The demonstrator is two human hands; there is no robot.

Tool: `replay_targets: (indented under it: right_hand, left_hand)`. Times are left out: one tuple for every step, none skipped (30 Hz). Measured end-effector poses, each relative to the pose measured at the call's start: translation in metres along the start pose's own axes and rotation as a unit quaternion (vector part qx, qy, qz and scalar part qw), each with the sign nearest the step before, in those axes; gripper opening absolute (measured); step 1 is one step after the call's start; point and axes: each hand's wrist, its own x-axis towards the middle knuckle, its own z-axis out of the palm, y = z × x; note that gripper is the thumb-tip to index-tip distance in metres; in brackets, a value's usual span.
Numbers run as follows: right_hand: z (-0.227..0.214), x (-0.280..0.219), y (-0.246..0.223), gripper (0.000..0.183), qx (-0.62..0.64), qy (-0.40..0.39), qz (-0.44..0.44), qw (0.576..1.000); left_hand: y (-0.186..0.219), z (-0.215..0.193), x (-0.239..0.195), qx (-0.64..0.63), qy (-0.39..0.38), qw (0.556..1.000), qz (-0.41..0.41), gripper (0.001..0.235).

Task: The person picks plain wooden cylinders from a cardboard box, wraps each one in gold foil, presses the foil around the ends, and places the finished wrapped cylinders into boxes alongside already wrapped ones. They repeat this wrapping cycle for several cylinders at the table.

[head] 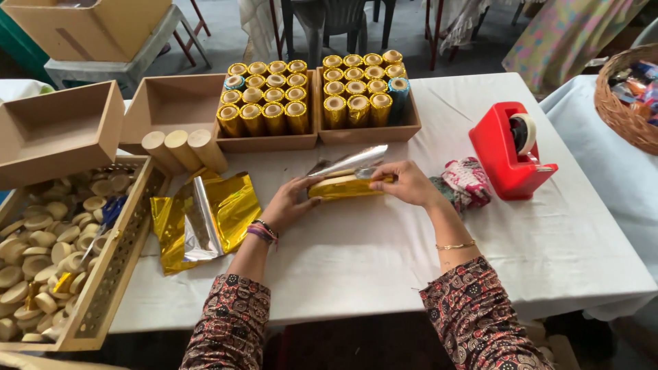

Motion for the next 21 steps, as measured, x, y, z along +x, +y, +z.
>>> replay_targets:
  right_hand:
    - [0.0,0.0,-0.001,0.026,-0.005,0.027,-0.009,1.0]
    - [0.0,-0.001,-0.011,0.026,-0.004,0.029,-0.007,1.0]
    - [0.0,-0.002,-0.022,0.023,-0.05,0.084,-0.042,0.994]
    - [0.001,-0.003,-0.032,0.021,-0.095,0.138,-0.077,0.983]
    - [0.004,-0.004,-0.04,0.021,-0.094,0.139,-0.075,0.983]
    - [0.008,-0.005,-0.049,0.019,-0.15,0.179,-0.12,0.965]
    - [0.011,-0.006,-0.058,0.016,-0.205,0.218,-0.165,0.94]
    - [0.017,-0.007,-0.062,0.016,-0.206,0.219,-0.165,0.939]
    - [0.024,-0.008,-0.067,0.016,-0.219,0.201,-0.196,0.934]
    - [0.031,-0.009,-0.071,0.015,-0.232,0.182,-0.228,0.928]
    - [0.038,-0.01,-0.072,0.015,-0.232,0.182,-0.228,0.928]
    - [0.046,-0.011,-0.074,0.018,-0.236,0.143,-0.235,0.932]
    - [0.054,-0.013,-0.075,0.021,-0.24,0.104,-0.242,0.934]
    - [0.056,-0.013,-0.076,0.021,-0.24,0.104,-0.242,0.934]
    - [0.058,-0.012,-0.077,0.027,-0.246,0.089,-0.236,0.936]
    - [0.06,-0.012,-0.078,0.033,-0.252,0.074,-0.231,0.937]
    - [0.061,-0.011,-0.077,0.033,-0.252,0.073,-0.231,0.937]
    - [0.061,-0.011,-0.075,0.039,-0.256,0.07,-0.221,0.939]
    - [0.062,-0.01,-0.073,0.044,-0.26,0.068,-0.21,0.94]
    - [0.062,-0.01,-0.072,0.044,-0.26,0.067,-0.21,0.94]
    - [0.061,-0.009,-0.071,0.046,-0.262,0.064,-0.205,0.941]
  left_hand:
    - [0.001,0.0,0.0,0.022,-0.009,0.999,-0.027,0.05]
    - [0.0,0.001,0.0,0.022,-0.011,0.999,-0.027,0.05]
    - [-0.001,0.002,0.0,0.008,-0.001,1.0,-0.016,0.049]
    - [-0.002,0.003,0.0,-0.006,0.008,1.0,-0.006,0.049]
    - [-0.001,0.003,0.0,-0.006,0.006,1.0,-0.006,0.049]
    - [0.0,0.002,0.0,-0.01,0.005,1.0,-0.01,0.048]
    - [0.002,0.002,0.001,-0.015,0.003,1.0,-0.014,0.046]
    - [0.001,0.003,0.001,-0.015,0.003,1.0,-0.012,0.046]
    - [0.001,0.004,0.001,-0.023,0.005,0.999,-0.025,0.046]
    - [0.001,0.005,0.001,-0.031,0.007,0.999,-0.038,0.045]
    - [-0.004,0.007,0.002,-0.031,0.007,0.999,-0.038,0.045]
    - [-0.009,0.01,0.001,-0.04,0.016,0.999,-0.022,0.044]
    - [-0.014,0.012,0.001,-0.048,0.024,0.999,-0.007,0.044]
    - [-0.015,0.014,0.001,-0.048,0.024,0.999,-0.007,0.044]
    - [-0.016,0.015,0.001,-0.062,0.039,0.997,-0.028,0.044]
    - [-0.017,0.016,0.001,-0.075,0.055,0.994,-0.048,0.044]
    - [-0.018,0.016,0.002,-0.076,0.056,0.994,-0.049,0.044]
    - [-0.018,0.015,0.002,-0.075,0.055,0.994,-0.062,0.043]
    - [-0.019,0.015,0.002,-0.074,0.055,0.993,-0.076,0.043]
    - [-0.018,0.014,0.002,-0.074,0.054,0.993,-0.076,0.043]
    - [-0.017,0.012,0.002,-0.062,0.052,0.995,-0.062,0.043]
